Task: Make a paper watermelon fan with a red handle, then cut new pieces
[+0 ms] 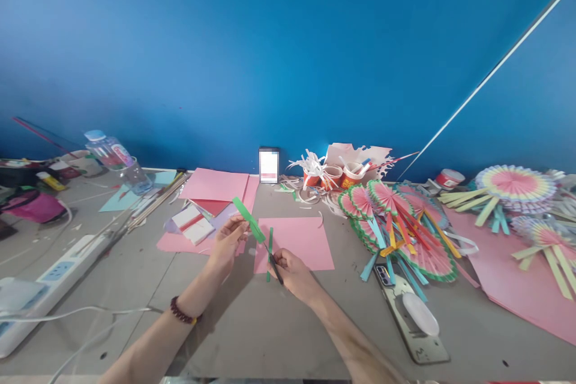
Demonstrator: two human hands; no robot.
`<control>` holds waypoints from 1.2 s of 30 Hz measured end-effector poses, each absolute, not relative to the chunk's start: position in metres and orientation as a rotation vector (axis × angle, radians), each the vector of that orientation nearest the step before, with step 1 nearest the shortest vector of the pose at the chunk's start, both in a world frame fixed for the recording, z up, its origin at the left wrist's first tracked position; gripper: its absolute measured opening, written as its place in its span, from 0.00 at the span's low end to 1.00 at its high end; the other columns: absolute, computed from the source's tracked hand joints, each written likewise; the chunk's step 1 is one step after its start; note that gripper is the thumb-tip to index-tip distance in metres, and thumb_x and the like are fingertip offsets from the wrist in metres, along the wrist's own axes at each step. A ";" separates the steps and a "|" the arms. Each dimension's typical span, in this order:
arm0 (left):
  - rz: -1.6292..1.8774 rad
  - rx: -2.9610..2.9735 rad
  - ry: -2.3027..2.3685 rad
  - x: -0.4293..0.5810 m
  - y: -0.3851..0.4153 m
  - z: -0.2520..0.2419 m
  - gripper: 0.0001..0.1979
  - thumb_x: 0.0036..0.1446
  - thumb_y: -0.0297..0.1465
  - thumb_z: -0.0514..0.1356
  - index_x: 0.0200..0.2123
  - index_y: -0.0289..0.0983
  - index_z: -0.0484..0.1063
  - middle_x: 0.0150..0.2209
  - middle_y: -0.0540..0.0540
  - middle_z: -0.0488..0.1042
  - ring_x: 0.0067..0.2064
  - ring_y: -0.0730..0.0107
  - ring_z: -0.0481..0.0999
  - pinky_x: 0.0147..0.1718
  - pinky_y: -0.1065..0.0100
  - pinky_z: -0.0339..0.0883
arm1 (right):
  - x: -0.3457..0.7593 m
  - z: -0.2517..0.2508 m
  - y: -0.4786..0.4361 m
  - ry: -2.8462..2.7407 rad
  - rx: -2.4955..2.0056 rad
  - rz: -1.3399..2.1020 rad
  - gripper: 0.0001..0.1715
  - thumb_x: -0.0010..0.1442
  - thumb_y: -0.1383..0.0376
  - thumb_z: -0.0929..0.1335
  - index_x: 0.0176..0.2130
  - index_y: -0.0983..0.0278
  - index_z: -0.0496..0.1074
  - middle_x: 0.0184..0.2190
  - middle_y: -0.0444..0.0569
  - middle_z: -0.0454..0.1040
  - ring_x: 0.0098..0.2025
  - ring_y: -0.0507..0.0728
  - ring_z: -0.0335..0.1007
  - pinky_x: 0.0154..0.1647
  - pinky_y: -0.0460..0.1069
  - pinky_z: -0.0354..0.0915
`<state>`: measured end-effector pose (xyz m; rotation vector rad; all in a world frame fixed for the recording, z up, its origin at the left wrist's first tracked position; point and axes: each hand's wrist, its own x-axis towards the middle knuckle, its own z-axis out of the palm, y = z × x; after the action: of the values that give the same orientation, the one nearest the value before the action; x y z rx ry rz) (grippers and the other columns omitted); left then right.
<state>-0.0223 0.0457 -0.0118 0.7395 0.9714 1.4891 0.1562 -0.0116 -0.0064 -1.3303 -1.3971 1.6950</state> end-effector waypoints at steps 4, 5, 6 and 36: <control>1.486 0.745 0.969 -0.023 0.047 -0.014 0.14 0.38 0.34 0.71 0.29 0.37 0.73 0.27 0.51 0.72 0.26 0.76 0.70 0.22 0.75 0.60 | 0.156 -0.012 -0.010 -1.383 -1.313 1.676 0.12 0.53 0.57 0.66 0.31 0.61 0.61 0.20 0.37 0.57 0.18 0.46 0.47 0.19 0.44 0.45; 1.487 0.743 0.970 -0.023 0.047 -0.014 0.14 0.38 0.34 0.71 0.28 0.37 0.73 0.27 0.51 0.72 0.26 0.76 0.70 0.22 0.75 0.60 | 0.156 -0.013 -0.010 -1.383 -1.317 1.669 0.12 0.53 0.57 0.67 0.31 0.61 0.62 0.20 0.37 0.57 0.19 0.47 0.48 0.19 0.44 0.46; 1.487 0.743 0.972 -0.023 0.047 -0.015 0.14 0.38 0.34 0.71 0.28 0.37 0.73 0.27 0.51 0.72 0.26 0.77 0.70 0.22 0.75 0.60 | 0.156 -0.013 -0.010 -1.383 -1.323 1.665 0.12 0.52 0.57 0.67 0.31 0.61 0.62 0.20 0.37 0.57 0.19 0.47 0.49 0.20 0.44 0.46; 1.488 0.742 0.995 -0.027 0.051 -0.017 0.14 0.38 0.34 0.71 0.29 0.36 0.74 0.29 0.50 0.71 0.27 0.78 0.68 0.23 0.76 0.60 | 0.157 -0.011 -0.010 -1.391 -1.294 1.659 0.10 0.53 0.59 0.66 0.30 0.63 0.63 0.18 0.36 0.58 0.18 0.46 0.46 0.20 0.45 0.44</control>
<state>-0.0268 0.0506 -0.0171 0.7417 0.9954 1.4879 0.1571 -0.0102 -0.0115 -1.2935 -1.3910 1.6587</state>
